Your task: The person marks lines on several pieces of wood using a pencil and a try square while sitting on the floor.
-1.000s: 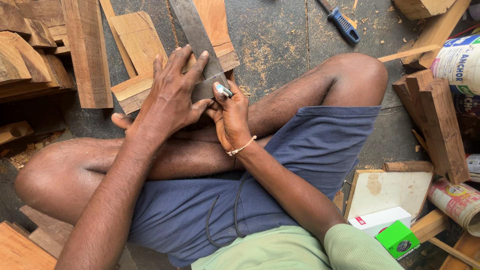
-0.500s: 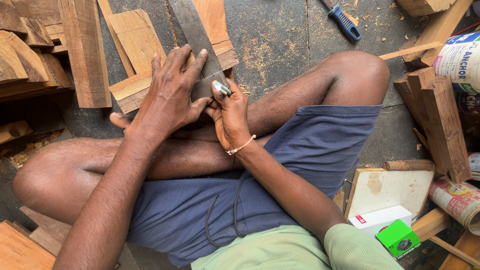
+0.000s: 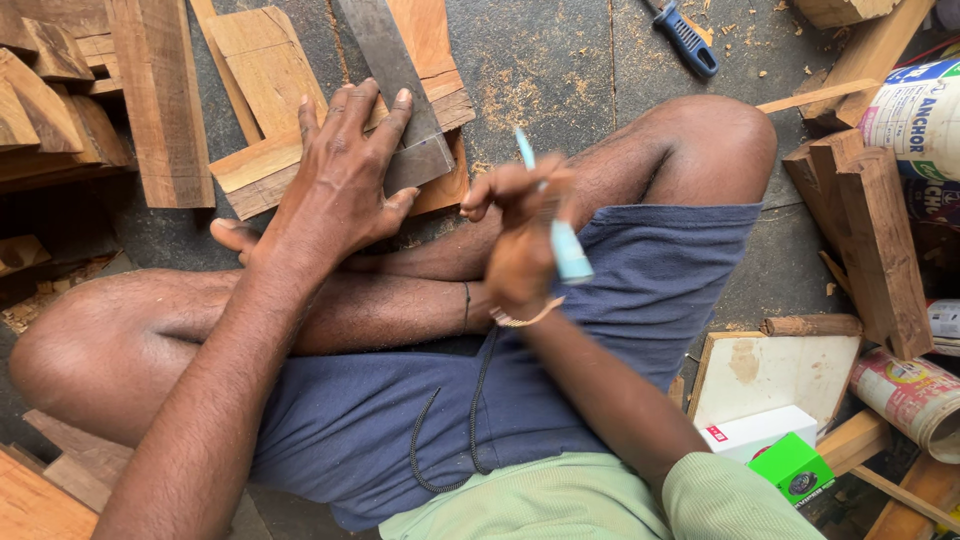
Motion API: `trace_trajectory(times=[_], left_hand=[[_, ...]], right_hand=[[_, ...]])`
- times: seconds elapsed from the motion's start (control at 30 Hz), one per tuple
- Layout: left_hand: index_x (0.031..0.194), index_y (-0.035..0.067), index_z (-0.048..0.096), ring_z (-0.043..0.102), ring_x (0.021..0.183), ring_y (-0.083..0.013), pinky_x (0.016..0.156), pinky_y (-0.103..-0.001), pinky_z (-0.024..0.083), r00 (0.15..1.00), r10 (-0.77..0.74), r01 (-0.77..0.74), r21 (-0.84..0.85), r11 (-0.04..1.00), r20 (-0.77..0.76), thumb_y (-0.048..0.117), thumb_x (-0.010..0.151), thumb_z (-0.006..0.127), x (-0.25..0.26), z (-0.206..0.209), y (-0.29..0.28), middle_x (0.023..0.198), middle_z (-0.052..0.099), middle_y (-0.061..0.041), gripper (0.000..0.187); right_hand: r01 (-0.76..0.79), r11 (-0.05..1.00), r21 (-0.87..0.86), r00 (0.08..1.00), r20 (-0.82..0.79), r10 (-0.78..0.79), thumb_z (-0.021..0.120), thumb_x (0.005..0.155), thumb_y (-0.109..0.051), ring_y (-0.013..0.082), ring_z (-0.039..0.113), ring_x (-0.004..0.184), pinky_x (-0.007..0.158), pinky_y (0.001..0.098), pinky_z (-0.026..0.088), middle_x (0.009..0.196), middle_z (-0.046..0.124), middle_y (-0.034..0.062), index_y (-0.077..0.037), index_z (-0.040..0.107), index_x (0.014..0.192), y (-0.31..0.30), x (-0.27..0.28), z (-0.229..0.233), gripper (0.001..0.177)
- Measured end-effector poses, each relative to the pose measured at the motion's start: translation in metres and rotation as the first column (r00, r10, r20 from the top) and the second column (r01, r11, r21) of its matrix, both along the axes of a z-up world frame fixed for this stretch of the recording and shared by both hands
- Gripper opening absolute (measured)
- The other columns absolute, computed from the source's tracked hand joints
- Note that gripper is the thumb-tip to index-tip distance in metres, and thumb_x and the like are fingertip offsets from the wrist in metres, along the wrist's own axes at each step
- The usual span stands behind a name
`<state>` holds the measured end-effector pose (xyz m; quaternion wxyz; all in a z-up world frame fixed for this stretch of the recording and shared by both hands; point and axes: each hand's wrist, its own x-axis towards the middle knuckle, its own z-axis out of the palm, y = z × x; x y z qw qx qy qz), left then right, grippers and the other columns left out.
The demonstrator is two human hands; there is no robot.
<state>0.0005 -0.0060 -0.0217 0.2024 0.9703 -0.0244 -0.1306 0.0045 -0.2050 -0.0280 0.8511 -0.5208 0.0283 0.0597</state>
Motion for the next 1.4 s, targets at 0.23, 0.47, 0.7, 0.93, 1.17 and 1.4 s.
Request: trace_trajectory(times=[0.23,0.47,0.7,0.93,1.17,1.4], left_hand=[[0.156,0.003,0.039,0.034,0.146,-0.0446,0.120,-0.070,0.018,1.000,-0.002,0.002,-0.018,1.000,-0.011,0.027,0.076,0.089,-0.001,0.001,0.000,0.152,0.036,-0.032,0.097],[0.155,0.003,0.038,0.032,0.146,-0.0450,0.121,-0.069,0.016,0.999,0.018,-0.019,-0.022,1.000,-0.042,0.023,0.073,0.090,0.001,0.002,-0.002,0.152,0.034,-0.030,0.099],[0.155,0.002,0.040,0.033,0.147,-0.0452,0.122,-0.071,0.017,0.999,0.016,-0.018,-0.043,0.999,-0.045,0.020,0.072,0.090,0.003,0.007,-0.003,0.151,0.034,-0.028,0.099],[0.154,0.002,0.039,0.032,0.145,-0.0473,0.119,-0.072,0.017,0.999,-0.005,0.005,-0.016,1.000,-0.046,0.022,0.072,0.090,0.004,0.003,-0.001,0.151,0.034,-0.031,0.099],[0.155,0.001,0.039,0.034,0.145,-0.0463,0.120,-0.072,0.019,1.000,-0.011,0.011,-0.018,1.000,-0.020,0.021,0.072,0.091,0.002,-0.001,-0.001,0.152,0.035,-0.031,0.100],[0.154,0.001,0.040,0.034,0.145,-0.0451,0.119,-0.072,0.020,1.000,-0.002,0.002,-0.014,1.000,-0.027,0.021,0.071,0.091,0.004,0.003,-0.002,0.151,0.034,-0.030,0.100]], right_hand=[[-0.349,0.791,-0.503,0.745,0.364,0.560,0.050,0.122,-0.022,0.0194,0.070,0.085,0.078,0.0279,0.062,0.101,0.070,0.0143,-0.004,0.047,0.134,-0.026,0.100,0.029,0.021],[-0.368,0.654,-0.661,0.668,0.302,0.681,0.064,0.108,-0.001,0.0183,0.080,0.096,0.084,0.0286,0.069,0.102,0.077,0.0136,-0.001,0.062,0.117,-0.006,0.131,-0.023,0.010],[-0.251,0.601,-0.759,0.633,0.341,0.695,0.068,0.103,-0.012,0.0167,0.078,0.085,0.076,0.0285,0.065,0.096,0.079,0.0123,0.000,0.075,0.108,0.004,0.127,-0.024,0.015],[-0.361,0.457,-0.813,0.636,0.144,0.758,0.066,0.099,-0.018,0.0126,0.073,0.069,0.060,0.0272,0.055,0.083,0.077,0.0075,-0.004,0.077,0.099,-0.017,0.122,0.002,0.018],[-0.303,0.625,-0.719,0.637,0.335,0.694,0.064,0.107,-0.015,0.0152,0.077,0.090,0.078,0.0277,0.061,0.101,0.078,0.0097,-0.001,0.074,0.115,-0.014,0.124,-0.002,0.019],[-0.312,0.551,-0.774,0.649,0.250,0.718,0.066,0.102,-0.017,0.0157,0.077,0.079,0.070,0.0273,0.058,0.092,0.078,0.0114,-0.001,0.076,0.111,-0.006,0.125,0.002,0.021]])
